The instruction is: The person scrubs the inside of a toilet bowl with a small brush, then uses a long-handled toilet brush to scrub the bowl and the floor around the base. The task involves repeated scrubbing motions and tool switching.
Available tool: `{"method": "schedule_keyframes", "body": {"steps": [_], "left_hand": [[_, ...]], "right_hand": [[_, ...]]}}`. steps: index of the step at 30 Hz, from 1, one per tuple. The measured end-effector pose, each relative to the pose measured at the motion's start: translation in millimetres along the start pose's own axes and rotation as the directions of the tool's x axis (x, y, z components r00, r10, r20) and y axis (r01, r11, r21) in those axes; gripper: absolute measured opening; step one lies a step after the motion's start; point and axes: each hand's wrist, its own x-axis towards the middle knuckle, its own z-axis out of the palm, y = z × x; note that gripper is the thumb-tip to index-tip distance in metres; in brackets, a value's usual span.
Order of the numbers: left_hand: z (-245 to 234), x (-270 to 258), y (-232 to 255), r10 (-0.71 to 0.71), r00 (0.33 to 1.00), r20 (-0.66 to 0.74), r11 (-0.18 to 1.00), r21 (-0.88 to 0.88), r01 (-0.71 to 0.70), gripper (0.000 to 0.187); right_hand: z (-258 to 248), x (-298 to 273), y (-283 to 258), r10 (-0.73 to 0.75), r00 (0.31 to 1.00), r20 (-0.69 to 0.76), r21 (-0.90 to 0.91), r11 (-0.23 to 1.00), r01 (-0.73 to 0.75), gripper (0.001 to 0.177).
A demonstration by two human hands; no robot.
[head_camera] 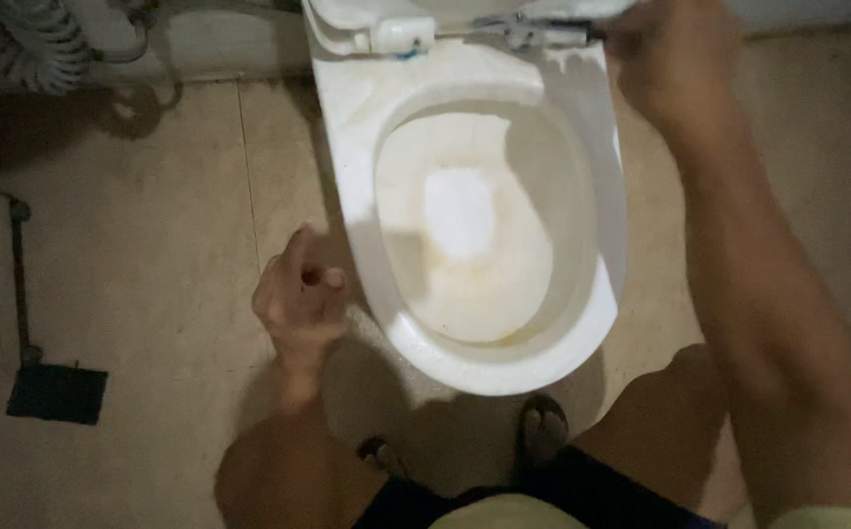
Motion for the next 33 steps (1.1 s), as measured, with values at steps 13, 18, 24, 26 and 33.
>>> {"method": "schedule_keyframes", "body": {"steps": [13,18,24,26,33], "left_hand": [[11.0,6.6,-4.5,-0.003,0.999,0.046,0.996,-0.088,0.007,0.04],[8.1,6.6,-9.6,0.052,0.999,0.003,0.991,-0.121,-0.052,0.041],[10.0,0.4,-9.2,0.071,0.997,-0.014,0.997,0.001,-0.071,0.041],[10.0,1.3,-8.9,0.053,0.999,0.011,0.999,-0.005,-0.053,0.04],[-1.0,0.8,1.6,-0.041,0.996,0.076,0.998,-0.046,0.045,0.044]], "right_hand": [[36.9,-57.2,-80.3,-0.269,0.96,0.075,0.351,0.909,0.227,0.038],[-1.7,-27.6,-79.9,0.097,0.956,0.278,0.128,0.982,-0.137,0.021],[-57.1,7.8,-103.4,-0.251,0.927,0.28,-0.259,0.91,0.325,0.026],[-57.0,3.4,-118.1,-0.261,0.933,0.249,-0.26,0.91,0.324,0.021],[-62.1,-28.9,-115.1,-0.428,0.882,0.199,-0.521,0.716,0.465,0.009]]}}
